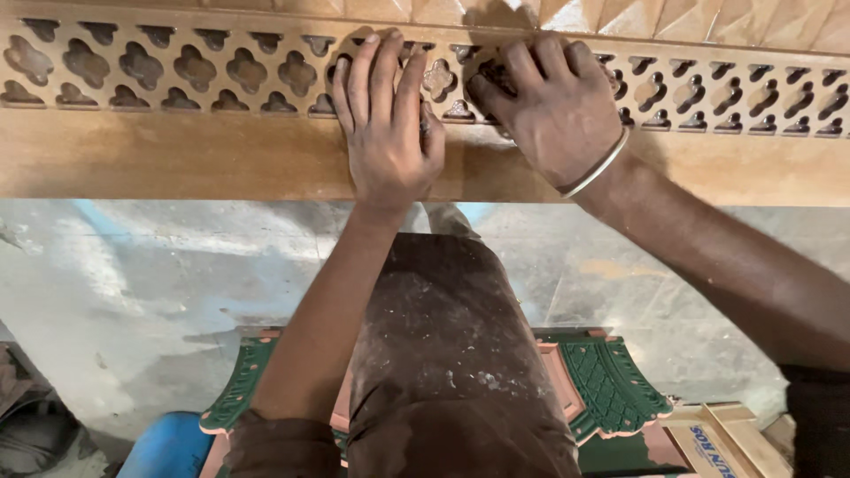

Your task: The person applies a liquid finish to a long, carved wooden panel using a cloth. They repeatedly dip the cloth into a metal can and wipe the liquid into the panel's intricate patterns and recessed areas.

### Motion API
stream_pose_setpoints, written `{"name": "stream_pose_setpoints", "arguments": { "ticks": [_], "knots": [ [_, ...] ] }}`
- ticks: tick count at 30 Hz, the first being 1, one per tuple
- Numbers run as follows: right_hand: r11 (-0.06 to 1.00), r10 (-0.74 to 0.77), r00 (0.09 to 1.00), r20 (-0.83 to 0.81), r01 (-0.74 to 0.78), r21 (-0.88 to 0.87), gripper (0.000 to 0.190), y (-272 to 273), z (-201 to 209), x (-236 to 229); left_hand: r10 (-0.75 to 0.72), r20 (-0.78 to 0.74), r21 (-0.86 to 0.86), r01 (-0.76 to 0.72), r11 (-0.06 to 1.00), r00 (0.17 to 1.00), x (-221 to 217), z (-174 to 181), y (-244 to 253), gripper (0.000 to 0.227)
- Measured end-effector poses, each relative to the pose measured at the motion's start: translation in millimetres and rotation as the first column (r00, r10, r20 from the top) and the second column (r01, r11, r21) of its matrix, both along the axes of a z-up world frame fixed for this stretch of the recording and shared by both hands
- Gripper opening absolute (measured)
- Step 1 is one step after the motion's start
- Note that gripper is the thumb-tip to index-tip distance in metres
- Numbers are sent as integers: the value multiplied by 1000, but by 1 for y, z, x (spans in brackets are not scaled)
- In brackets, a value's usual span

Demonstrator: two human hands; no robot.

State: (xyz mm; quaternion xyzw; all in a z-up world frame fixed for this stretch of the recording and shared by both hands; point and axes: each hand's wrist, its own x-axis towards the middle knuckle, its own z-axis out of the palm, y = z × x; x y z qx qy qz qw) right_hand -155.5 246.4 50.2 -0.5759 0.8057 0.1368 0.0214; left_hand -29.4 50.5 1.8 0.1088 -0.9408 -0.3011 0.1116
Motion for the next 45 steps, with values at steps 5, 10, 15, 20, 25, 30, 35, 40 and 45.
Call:
{"name": "stream_pose_setpoints", "arguments": {
  "ticks": [5, 10, 15, 20, 25, 30, 35, 40, 45],
  "knots": [
    [992, -122, 990, 67, 124, -38, 46, -14, 19, 2, 7, -16, -63, -8, 998, 1000, -2, -7, 1, 50],
    [915, -277, 847, 454, 377, -146, 44, -27, 14, -1, 31, -15, -2, -31, 1000, 999, 0, -10, 1, 53],
    [941, -226, 962, 152, 256, -223, 31, -42, -12, 4, 53, -27, -26, -53, 998, 998, -1, -7, 0, 52],
    [894, -348, 828, 439, 435, -112, 32, -26, 0, -8, 31, -14, -18, -31, 999, 999, -7, 2, -1, 53],
    [807, -439, 671, 597, 587, -66, 30, 38, 29, -20, -4, 35, 25, 3, 1000, 999, -2, 4, -2, 55],
    [766, -539, 754, 375, 624, -155, 43, 76, 8, -16, -40, 38, -36, 42, 998, 998, -4, 5, -1, 50],
    [841, -511, 850, 129, 525, -127, 62, 75, -17, 3, -41, 18, -57, 42, 998, 999, -9, 2, -1, 52],
    [857, -484, 866, 124, 498, -130, 43, 73, -13, 0, -56, 47, -28, 57, 998, 997, -4, 4, -1, 53],
    [867, -386, 873, 297, 453, -206, 33, 78, 18, -28, -92, -1, -90, 91, 992, 996, -6, 6, 2, 50]
  ]
}}
